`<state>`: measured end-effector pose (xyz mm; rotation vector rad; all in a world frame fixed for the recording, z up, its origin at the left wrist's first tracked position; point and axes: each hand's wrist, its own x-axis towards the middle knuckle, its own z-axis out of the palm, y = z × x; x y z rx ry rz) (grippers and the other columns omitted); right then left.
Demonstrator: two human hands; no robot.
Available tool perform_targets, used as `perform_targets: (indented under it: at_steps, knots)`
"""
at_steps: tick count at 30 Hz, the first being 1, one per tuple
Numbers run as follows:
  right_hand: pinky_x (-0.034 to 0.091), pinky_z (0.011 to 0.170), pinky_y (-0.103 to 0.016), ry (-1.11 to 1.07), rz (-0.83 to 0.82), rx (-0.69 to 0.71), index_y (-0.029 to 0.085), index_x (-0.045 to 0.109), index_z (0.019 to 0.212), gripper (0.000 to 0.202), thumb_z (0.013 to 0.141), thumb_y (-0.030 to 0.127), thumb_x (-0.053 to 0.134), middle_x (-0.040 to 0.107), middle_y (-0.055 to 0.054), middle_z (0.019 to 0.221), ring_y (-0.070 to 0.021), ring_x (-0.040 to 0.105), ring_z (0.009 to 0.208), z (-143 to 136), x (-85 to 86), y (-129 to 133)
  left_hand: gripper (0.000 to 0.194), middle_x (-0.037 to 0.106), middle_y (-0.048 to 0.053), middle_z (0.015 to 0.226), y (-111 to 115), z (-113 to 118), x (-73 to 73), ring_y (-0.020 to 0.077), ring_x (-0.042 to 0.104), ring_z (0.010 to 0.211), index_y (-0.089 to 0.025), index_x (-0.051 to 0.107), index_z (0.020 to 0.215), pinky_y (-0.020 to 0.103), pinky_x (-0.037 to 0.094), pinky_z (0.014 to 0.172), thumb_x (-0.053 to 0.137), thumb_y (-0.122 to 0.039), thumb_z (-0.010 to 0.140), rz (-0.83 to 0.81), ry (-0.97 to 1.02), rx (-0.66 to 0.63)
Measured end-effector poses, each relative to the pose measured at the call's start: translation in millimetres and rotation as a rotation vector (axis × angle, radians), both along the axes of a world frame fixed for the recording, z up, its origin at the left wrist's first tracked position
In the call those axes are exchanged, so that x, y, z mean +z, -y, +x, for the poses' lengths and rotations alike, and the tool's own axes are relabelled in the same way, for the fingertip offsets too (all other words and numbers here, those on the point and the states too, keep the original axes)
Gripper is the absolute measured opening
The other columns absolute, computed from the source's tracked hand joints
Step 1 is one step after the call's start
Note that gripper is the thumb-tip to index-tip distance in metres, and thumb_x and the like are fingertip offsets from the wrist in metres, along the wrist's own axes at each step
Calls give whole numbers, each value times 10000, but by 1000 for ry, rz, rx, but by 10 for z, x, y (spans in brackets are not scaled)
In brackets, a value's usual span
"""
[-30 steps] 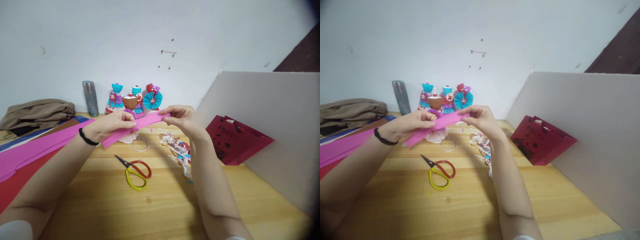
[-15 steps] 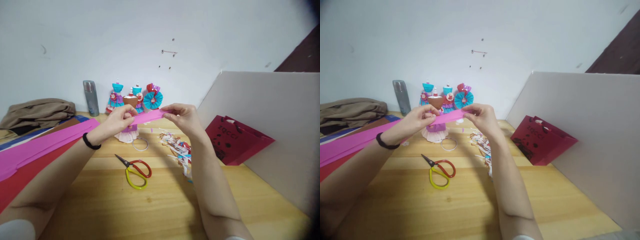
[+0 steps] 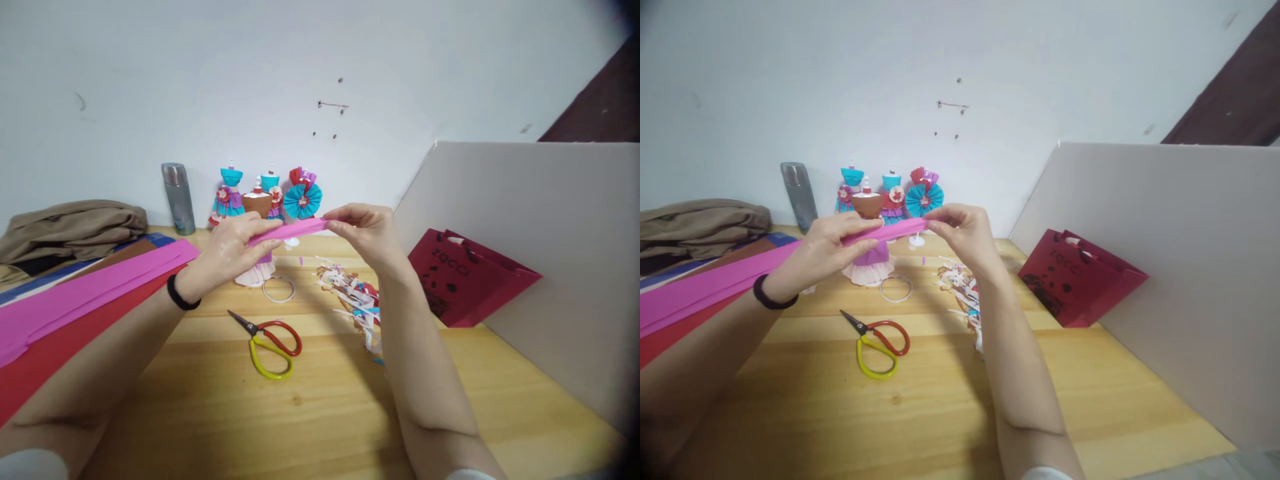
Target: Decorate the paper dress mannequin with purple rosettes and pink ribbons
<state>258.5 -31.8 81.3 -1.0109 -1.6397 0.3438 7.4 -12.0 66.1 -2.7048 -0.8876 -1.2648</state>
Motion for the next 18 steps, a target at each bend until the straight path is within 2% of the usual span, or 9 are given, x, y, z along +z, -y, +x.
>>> perform_targets:
  at_steps: [4, 7, 9, 10, 13, 15, 18]
  knots:
    - [471, 646, -320, 53, 44, -48, 207, 744, 742, 68, 729, 272, 726, 702, -37, 735, -175, 613, 687, 0, 6, -1, 238, 712, 63, 835, -15, 19, -7, 175, 604, 776, -181, 765, 1008, 270, 445, 739, 626, -325, 879, -111, 45, -39]
    - [492, 757, -333, 61, 129, -34, 216, 710, 679, 50, 707, 249, 735, 702, -51, 924, -199, 641, 880, 0, 23, 14, 197, 723, 52, 809, -4, 40, 11, 148, 606, 720, -164, 765, 912, 237, 435, 672, 625, -293, 862, -269, 97, -119]
    - [494, 795, -330, 10, 115, 19, 210, 688, 660, 79, 699, 251, 743, 696, -59, 1017, -202, 640, 954, -6, 31, 29, 194, 677, 27, 690, 19, 52, 41, 119, 560, 625, -143, 740, 797, 212, 401, 585, 609, -272, 859, -385, 116, -169]
    - [496, 775, -321, -30, 81, 51, 207, 682, 663, 92, 700, 263, 744, 702, -59, 983, -192, 645, 920, -11, 32, 35, 225, 637, 15, 628, 31, 56, 57, 106, 527, 579, -135, 710, 722, 203, 380, 548, 597, -272, 861, -451, 108, -197]
    - [486, 654, -290, -151, -40, 126, 199, 657, 660, 154, 695, 314, 752, 667, -19, 696, -145, 617, 677, -37, 24, 35, 344, 572, 9, 558, 50, 53, 83, 80, 467, 503, -128, 604, 579, 188, 343, 483, 582, -312, 868, -669, 65, -284]
    - [470, 593, -278, -188, -86, 142, 195, 624, 635, 219, 684, 357, 763, 609, 7, 581, -121, 567, 566, -60, 15, 21, 359, 596, 25, 586, 35, 35, 69, 74, 465, 490, -123, 613, 600, 182, 334, 459, 591, -361, 868, -807, 58, -314]
    - [457, 543, -269, -208, -125, 149, 193, 594, 612, 300, 657, 423, 781, 578, 15, 536, -109, 532, 512, -100, 5, 5, 344, 647, 58, 661, -19, -9, 22, 94, 524, 534, -111, 690, 711, 189, 379, 481, 614, -413, 859, -989, 1, -374]
